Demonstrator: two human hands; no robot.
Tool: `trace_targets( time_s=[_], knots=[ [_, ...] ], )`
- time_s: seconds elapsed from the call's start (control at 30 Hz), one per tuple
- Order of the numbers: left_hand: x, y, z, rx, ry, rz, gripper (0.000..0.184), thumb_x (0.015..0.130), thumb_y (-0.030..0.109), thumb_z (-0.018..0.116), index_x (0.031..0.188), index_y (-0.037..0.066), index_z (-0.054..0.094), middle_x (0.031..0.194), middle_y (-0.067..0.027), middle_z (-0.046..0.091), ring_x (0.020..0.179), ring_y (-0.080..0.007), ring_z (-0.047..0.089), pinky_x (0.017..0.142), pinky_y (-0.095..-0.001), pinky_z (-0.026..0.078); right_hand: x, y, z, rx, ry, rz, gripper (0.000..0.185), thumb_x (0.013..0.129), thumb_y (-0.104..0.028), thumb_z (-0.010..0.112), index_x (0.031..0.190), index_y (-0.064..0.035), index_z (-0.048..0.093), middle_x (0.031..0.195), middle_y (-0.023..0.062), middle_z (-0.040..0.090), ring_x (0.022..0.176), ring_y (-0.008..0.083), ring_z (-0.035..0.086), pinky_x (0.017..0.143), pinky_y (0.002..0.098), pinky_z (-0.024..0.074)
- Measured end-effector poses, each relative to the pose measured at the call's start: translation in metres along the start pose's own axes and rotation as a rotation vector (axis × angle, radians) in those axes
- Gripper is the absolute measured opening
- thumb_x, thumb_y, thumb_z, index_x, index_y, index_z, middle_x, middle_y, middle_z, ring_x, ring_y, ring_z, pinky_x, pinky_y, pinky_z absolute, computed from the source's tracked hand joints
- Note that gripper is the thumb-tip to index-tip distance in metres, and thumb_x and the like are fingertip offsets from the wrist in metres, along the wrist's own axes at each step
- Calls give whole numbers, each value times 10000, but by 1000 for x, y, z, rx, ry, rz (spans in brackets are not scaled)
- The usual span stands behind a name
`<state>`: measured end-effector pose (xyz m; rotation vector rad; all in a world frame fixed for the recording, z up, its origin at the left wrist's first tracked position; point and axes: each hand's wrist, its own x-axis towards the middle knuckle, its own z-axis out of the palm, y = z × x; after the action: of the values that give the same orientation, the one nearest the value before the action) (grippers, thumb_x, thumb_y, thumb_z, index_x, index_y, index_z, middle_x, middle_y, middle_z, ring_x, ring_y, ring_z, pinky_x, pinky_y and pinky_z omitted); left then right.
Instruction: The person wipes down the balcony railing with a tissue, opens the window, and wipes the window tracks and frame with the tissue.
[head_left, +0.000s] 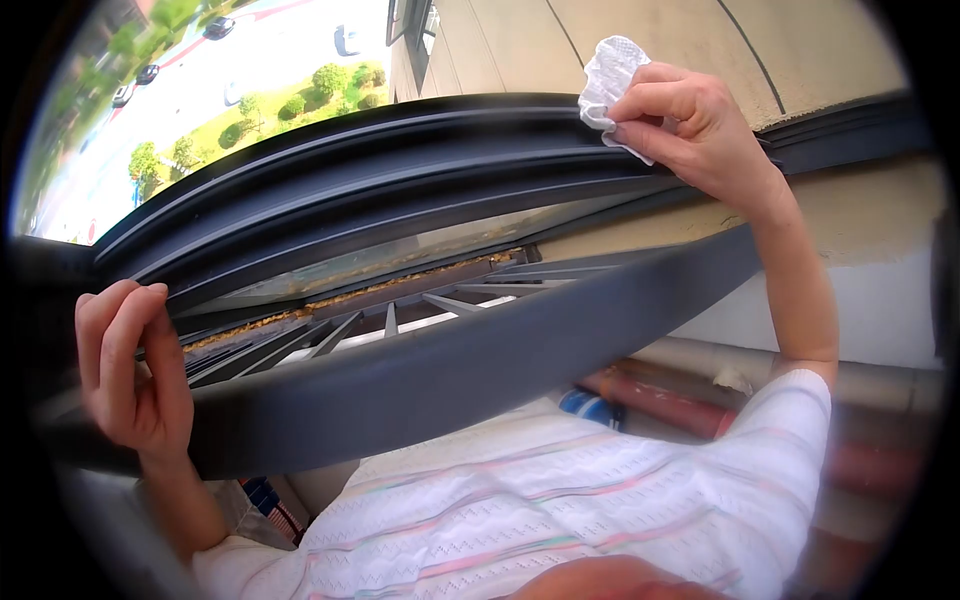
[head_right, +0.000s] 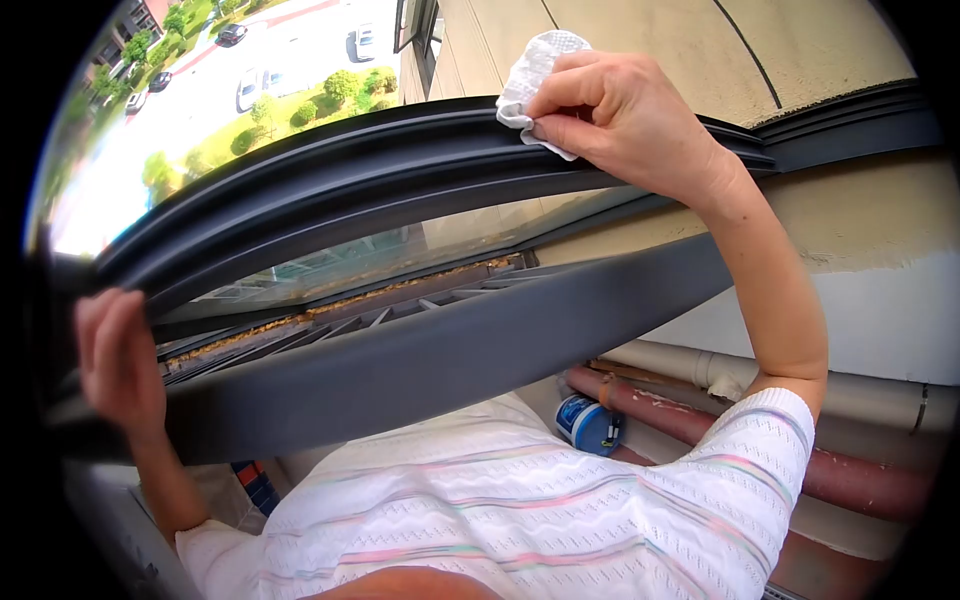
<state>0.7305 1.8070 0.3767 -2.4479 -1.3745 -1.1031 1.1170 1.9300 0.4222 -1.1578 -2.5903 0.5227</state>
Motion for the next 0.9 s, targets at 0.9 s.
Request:
trace_targets(
  time_s=[0.9],
  knots=[
    [-3,-5,-3,36,104,37,243,609,-117,619,817,6,648,767,-73,570,606,-161,502,496,-243,366,74,-50,30,-302,-213,-212,151,759,-98,595,803,-39,463,716,102,524,668,271,528,636,344,432]
  ],
)
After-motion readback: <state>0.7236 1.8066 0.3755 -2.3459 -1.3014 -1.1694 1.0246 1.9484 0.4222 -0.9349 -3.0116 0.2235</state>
